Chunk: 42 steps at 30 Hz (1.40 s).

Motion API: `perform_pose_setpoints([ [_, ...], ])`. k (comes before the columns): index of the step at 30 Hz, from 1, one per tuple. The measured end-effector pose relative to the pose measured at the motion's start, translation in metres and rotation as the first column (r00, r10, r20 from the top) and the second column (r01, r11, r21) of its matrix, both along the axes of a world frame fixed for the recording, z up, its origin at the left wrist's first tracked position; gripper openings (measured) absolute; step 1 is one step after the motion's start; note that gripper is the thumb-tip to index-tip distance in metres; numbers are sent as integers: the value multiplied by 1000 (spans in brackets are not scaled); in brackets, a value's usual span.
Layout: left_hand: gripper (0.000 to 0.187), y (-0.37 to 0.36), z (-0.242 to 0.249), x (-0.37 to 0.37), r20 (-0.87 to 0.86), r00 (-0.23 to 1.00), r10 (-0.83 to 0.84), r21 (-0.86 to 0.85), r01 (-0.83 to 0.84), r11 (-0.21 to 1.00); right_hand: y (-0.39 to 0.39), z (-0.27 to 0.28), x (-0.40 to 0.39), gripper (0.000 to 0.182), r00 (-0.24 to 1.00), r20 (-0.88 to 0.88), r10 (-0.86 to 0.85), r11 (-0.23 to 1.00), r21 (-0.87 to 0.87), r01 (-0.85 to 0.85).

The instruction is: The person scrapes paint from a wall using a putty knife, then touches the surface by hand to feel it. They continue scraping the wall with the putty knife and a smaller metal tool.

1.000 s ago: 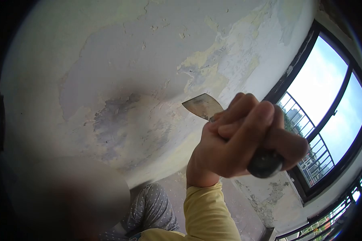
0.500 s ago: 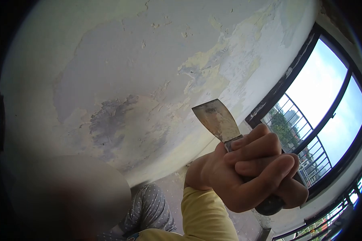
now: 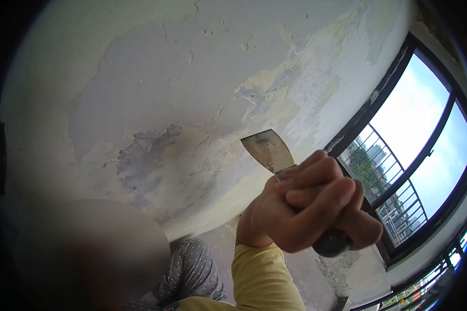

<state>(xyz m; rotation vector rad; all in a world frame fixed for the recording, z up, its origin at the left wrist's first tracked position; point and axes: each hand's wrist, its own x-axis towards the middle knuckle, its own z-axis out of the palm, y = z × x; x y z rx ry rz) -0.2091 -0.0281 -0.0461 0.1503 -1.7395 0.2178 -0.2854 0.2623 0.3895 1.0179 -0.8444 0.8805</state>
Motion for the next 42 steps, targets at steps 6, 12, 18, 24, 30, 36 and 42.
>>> perform_pose_setpoints([
  [6,31,2,5,1,1,1000,-2,8,2,1000,-3,3,-23,23,984,158,-82,995,70,71],
  [12,31,3,-2,3,7,1000,-2,26,2,1000,-5,-4,-33,26,996,88,-14,993,121,3],
  [18,30,0,-7,0,-16,1000,-12,28,13,1000,-5,-5,-27,26,991,129,-28,996,90,16],
  [24,30,0,-1,2,0,1000,1,2,-1,1000,0,-10,-27,25,999,36,8,998,68,-10],
  [30,30,-1,-2,1,-3,1000,-2,12,2,1000,-5,8,-4,21,1000,22,-13,995,98,11],
  [36,30,2,-3,5,-2,1000,-15,23,15,1000,-9,-17,-43,25,970,131,-204,978,72,196],
  [42,26,1,-3,1,-13,999,36,34,-35,999,17,2,-4,24,1000,-11,-18,995,98,19],
])
